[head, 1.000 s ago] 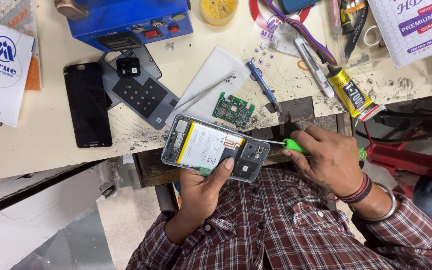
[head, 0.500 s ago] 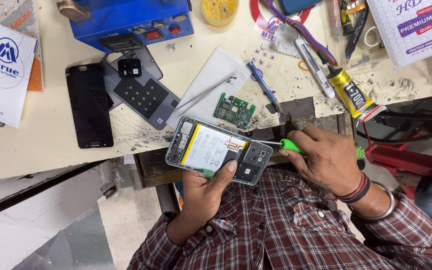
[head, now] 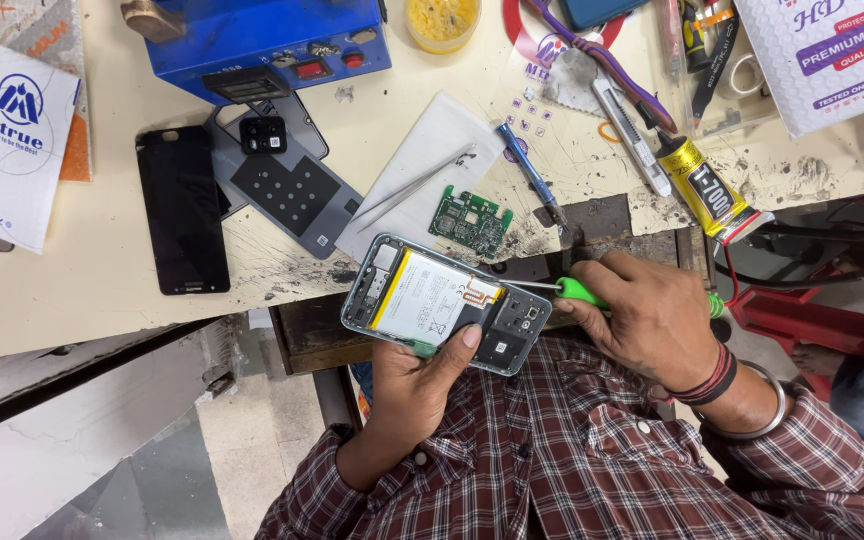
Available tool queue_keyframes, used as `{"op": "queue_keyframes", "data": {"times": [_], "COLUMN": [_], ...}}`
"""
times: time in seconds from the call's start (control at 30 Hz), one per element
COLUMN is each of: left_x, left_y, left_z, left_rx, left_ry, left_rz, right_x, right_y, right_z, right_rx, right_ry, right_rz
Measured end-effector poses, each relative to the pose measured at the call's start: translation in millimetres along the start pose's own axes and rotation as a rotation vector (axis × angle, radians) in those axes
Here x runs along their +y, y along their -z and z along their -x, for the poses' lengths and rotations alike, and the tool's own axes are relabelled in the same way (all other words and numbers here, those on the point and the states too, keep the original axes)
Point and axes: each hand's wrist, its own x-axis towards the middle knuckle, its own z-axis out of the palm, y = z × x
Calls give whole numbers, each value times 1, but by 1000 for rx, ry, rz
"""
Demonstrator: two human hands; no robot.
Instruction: The person repairs a smartphone at a workbench. They pry open the phone's back cover with a blue pry tool, work around the battery and internal components, then use a green-handled screwdriver to unscrew and adjust parts inside the open phone, holding the phone in one hand while working with the other.
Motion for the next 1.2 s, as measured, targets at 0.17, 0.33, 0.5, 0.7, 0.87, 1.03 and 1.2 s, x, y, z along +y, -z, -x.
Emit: {"op": "queue_keyframes", "data": {"times": [0.17, 0.33, 0.5, 0.7, 0.87, 1.03, 1.2], "left_x": [-1, -1, -1, -1, 0, -2, 1], "left_y": [-1, 0, 0, -2, -2, -2, -2], "left_z": [0, 0, 0, 1, 1, 1, 1], "left_rx": [6, 9, -6, -18, -38, -46, -62], "left_ry": [6, 21, 19, 36, 62, 25, 42], "left_rz": [2, -13, -6, 17, 23, -2, -15], "right_x": [-1, -1, -2, -3, -4, -4, -5], "right_y": [-1, -2, -1, -1, 0, 0, 0], "right_z": [-1, -2, -2, -3, -3, -4, -5], "right_rx": [10, 10, 3, -3, 8, -11, 8], "right_ry": [8, 14, 16, 16, 18, 7, 19], "right_rz": [7, 5, 8, 5, -5, -6, -16]}}
